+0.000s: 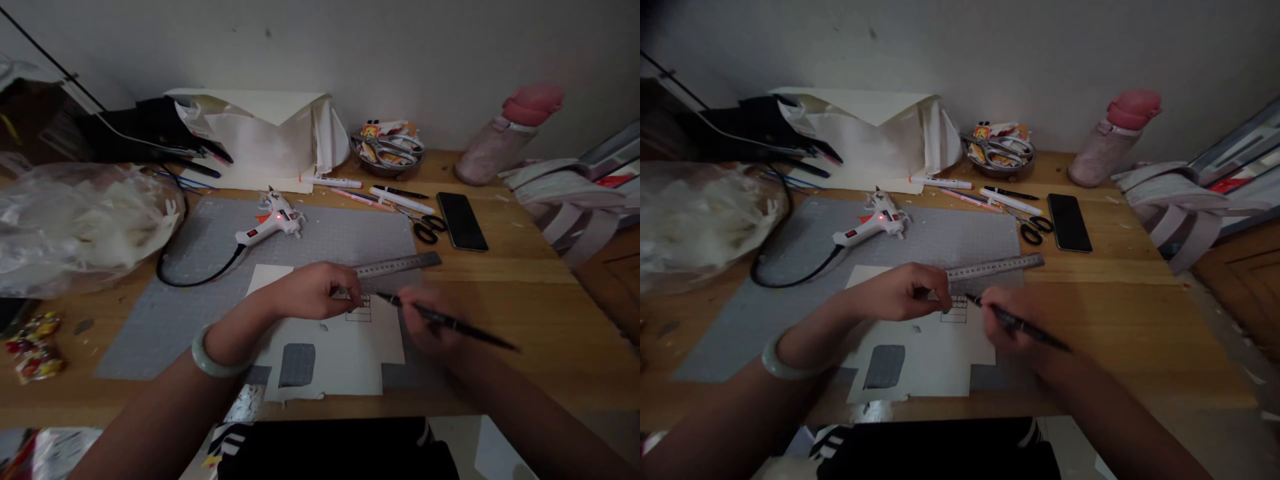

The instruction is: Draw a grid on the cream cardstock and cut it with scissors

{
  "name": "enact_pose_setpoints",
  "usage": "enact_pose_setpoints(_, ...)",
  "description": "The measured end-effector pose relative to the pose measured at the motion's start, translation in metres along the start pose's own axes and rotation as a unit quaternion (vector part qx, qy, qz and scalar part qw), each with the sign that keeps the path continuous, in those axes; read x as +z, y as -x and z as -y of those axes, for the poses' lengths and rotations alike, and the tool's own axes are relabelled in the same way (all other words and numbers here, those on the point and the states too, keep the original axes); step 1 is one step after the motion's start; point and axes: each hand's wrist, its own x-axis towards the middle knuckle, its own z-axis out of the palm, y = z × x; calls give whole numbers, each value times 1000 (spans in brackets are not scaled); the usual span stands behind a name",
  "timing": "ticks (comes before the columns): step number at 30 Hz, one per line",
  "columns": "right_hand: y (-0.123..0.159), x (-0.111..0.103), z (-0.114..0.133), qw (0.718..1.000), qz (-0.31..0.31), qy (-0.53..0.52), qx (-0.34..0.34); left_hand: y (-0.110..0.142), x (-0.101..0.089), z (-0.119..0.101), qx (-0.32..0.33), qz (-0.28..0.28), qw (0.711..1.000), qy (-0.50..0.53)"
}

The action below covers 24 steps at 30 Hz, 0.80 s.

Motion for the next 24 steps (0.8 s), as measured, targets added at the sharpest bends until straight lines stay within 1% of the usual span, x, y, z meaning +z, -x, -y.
enact_pose_setpoints(2, -8, 0, -10, 993, -45, -30, 106, 0, 0, 0, -5, -3, 1000, -4)
enact_pose_setpoints(3, -13, 0, -14, 984, -52, -63, 162, 0, 0, -1, -8, -3, 1000, -6)
enact_pose_setpoints(4, -21, 1, -18, 972, -37, -98, 211, 0, 0, -1, -11, -3, 1000, -7)
enact_pose_setpoints(5, -29, 3, -21, 961, -15, -121, 246, 0, 0, -1, -14, -2, 1000, -8)
enact_pose_setpoints(6, -38, 4, -23, 956, 28, -129, 263, 0, 1, -1, -17, -1, 1000, -8)
enact_pose_setpoints(8, -58, 10, -23, 946, 128, -125, 271, 0, 1, -2, -22, -2, 1000, -10)
enact_pose_setpoints(10, -75, 19, -21, 932, 225, -110, 264, 0, 1, -1, -26, -5, 1000, -14)
enact_pose_setpoints(11, -83, 25, -19, 927, 256, -87, 261, 0, 2, -1, -27, -7, 999, -15)
enact_pose_setpoints(13, -93, 38, -15, 919, 294, -42, 258, 0, 2, 0, -26, -5, 1000, -13)
enact_pose_setpoints(15, -97, 49, -14, 919, 286, -38, 267, 0, 2, 1, -20, 0, 1000, -12)
enact_pose_setpoints(17, -95, 57, -16, 913, 283, -85, 283, 1, 1, 2, -10, 6, 1000, -20)
enact_pose_setpoints(21, -85, 63, -27, 884, 287, -194, 315, 1, 0, -2, 1, 3, 999, -52)
enact_pose_setpoints(24, -79, 66, -34, 877, 289, -211, 321, 1, -2, -5, 5, -2, 997, -75)
